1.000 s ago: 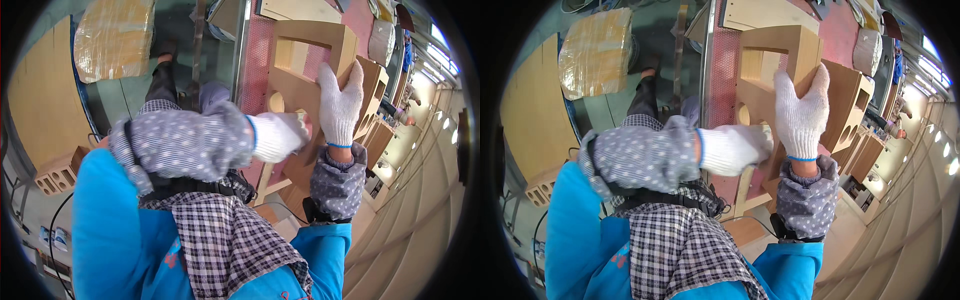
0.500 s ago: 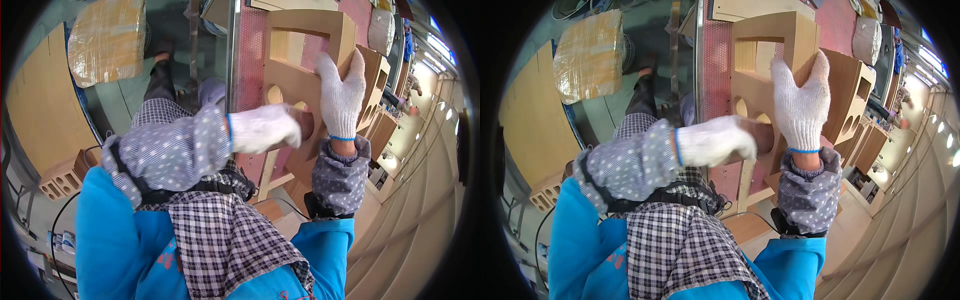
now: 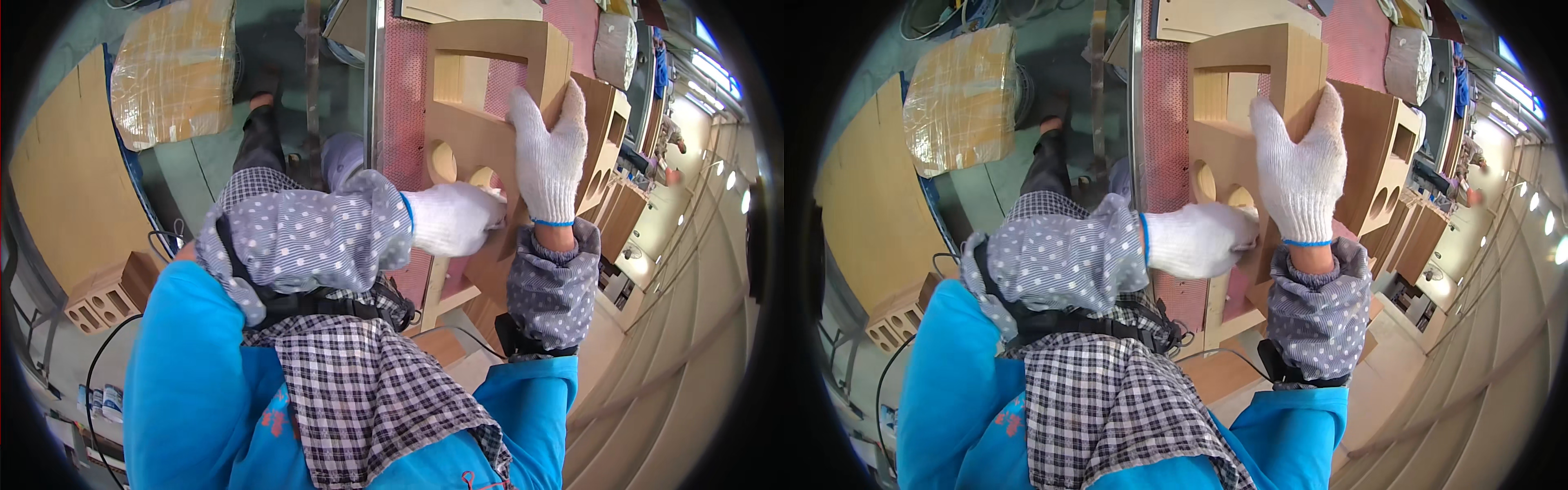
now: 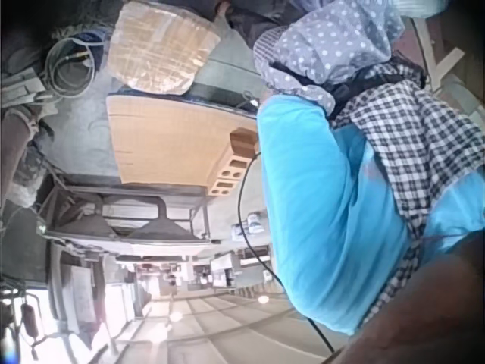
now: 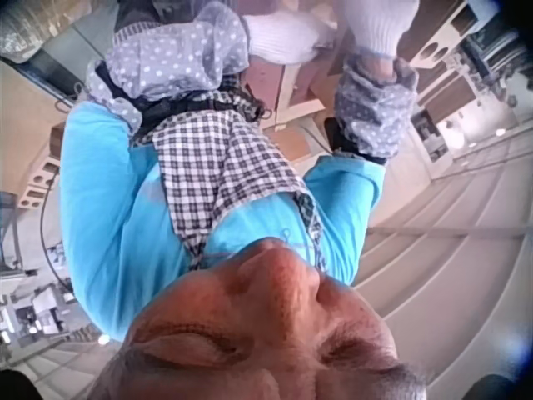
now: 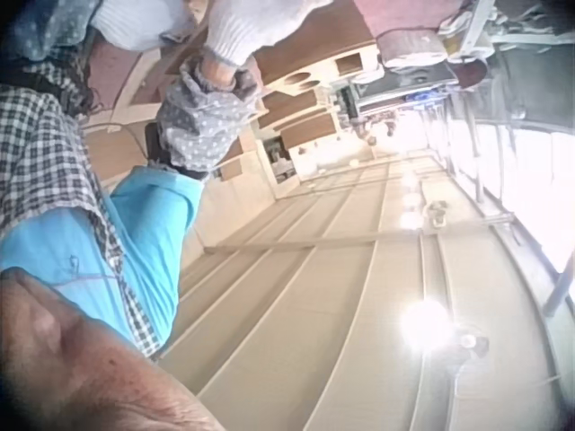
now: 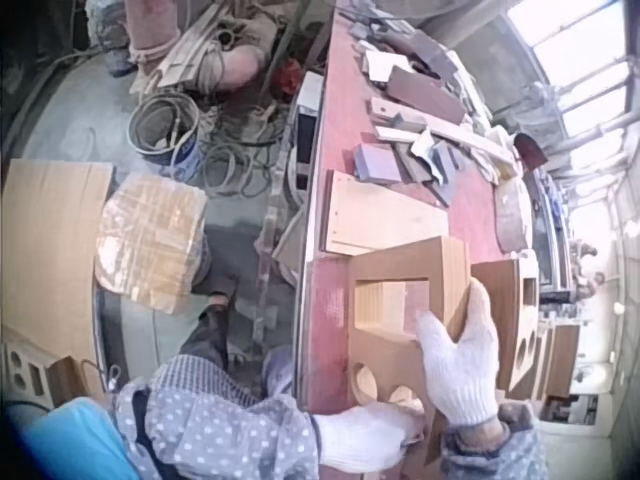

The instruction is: Manually sanding the edges and surfaces of wooden speaker housing components using sandpaper blocks.

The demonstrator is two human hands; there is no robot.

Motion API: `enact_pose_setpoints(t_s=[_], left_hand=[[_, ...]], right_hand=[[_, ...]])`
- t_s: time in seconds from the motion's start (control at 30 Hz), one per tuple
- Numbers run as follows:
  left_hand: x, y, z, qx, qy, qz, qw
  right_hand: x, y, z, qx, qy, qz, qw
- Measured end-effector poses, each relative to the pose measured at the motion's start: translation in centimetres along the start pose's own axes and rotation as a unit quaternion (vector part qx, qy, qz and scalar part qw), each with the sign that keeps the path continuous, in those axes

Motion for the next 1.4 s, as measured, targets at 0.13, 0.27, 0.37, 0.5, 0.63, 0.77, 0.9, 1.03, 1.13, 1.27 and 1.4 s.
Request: enact_pose_setpoints(t_s=[0.13,0.27,0.37,0.5,0.63,0.77,0.9,1.03,1.13,1.27,1.4], left_hand=[[0.6,1.2,-1.2,0.136,-0.006,0.152,0.979],[0.2,0.7,1.5,0.177,-0.007,0.312,0.933],[0.1,-0.3,2.3,0.088,0.092,0.369,0.921],[0.7,2.2,-0.1,0.174,-0.135,0.259,0.940],[0.0,0.3,1.5,0.192,-0.098,0.312,0.925],[0.5,-0.6,2.1,0.020,0.100,0.376,0.921],[-0.1,1.6,-1.0,0.230,-0.106,0.292,0.922],[0.5,0.6,1.6,0.214,-0.104,0.350,0.906],[1.0,0.9,2.9,0.142,-0.028,0.320,0.936],[0.2,1.8,-0.8,0.242,-0.129,0.231,0.934],[0.6,1.2,1.6,0.109,0.005,0.180,0.978]], right_hand=[[-0.3,0.5,-0.5,0.010,-0.003,-0.025,1.000],[0.0,-0.1,0.1,-0.014,0.001,-0.020,1.000],[0.0,-0.2,0.1,0.008,-0.006,0.000,1.000],[-0.1,0.4,-0.1,0.005,-0.006,-0.024,1.000],[0.0,0.0,0.0,-0.024,-0.018,-0.025,0.999],[-0.2,-0.5,-0.2,-0.011,-0.011,-0.017,1.000],[-0.2,0.3,0.0,-0.009,-0.014,-0.024,1.000],[0.0,0.0,0.2,-0.008,-0.010,-0.017,1.000],[-0.3,-0.6,0.3,-0.021,-0.012,-0.002,1.000],[-0.2,0.4,-0.4,-0.015,-0.017,-0.037,0.999],[0.1,0.9,0.0,-0.018,-0.002,-0.008,1.000]])
Point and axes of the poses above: each hand's wrist, its own z-axis towards the middle knuckle, its own x-axis out of the palm, y = z × x, the point moved 3 cm from there along z, towards the middle knuckle, and after that the axes turned 8 degrees about -z, right-handed, at the moved point
